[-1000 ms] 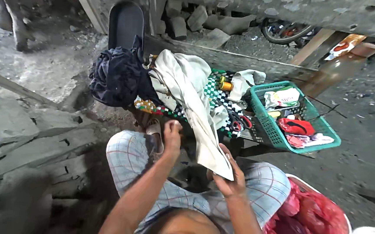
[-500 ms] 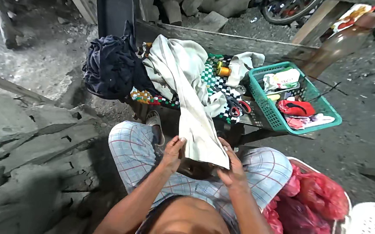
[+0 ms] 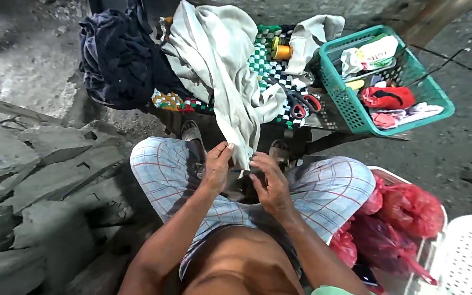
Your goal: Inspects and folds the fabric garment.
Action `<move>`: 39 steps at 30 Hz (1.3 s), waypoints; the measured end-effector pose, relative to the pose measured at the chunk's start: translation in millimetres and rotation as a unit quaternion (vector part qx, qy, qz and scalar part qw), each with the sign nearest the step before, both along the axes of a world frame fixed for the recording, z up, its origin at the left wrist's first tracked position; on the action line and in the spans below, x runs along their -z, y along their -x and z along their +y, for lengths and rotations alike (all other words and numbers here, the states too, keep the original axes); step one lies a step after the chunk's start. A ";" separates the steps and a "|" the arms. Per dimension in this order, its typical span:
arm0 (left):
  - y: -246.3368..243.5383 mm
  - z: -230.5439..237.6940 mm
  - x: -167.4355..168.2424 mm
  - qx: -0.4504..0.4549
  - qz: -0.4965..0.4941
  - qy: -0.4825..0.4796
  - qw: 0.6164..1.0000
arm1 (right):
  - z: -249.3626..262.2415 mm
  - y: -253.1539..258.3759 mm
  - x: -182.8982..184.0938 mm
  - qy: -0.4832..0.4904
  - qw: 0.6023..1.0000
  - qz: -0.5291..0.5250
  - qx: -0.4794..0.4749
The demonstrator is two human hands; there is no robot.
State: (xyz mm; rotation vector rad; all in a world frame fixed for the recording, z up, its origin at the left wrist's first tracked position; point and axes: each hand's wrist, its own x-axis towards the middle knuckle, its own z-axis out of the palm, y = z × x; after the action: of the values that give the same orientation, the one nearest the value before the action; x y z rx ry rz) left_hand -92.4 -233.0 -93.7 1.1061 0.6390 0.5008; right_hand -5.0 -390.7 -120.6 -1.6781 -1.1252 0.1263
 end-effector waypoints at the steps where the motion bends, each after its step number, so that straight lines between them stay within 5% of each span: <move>1: 0.4 0.0 -0.6 0.001 0.001 -0.004 1.000 | 2.5 0.9 -0.2 -0.007 1.000 -0.005 0.000; 21: 10.6 -4.8 -6.9 0.072 -0.071 0.061 0.993 | 9.3 1.3 -7.5 -0.008 0.998 0.061 0.019; 39: 13.7 -4.6 -11.4 0.125 -0.082 0.024 0.988 | 10.5 -2.0 -12.6 -0.038 0.994 0.106 -0.008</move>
State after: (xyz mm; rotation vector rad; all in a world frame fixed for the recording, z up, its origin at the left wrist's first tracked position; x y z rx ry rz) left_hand -106.2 -237.6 -82.2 1.0686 0.3609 0.3536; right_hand -3.0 -380.2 -108.0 -1.5497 -0.9720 0.2617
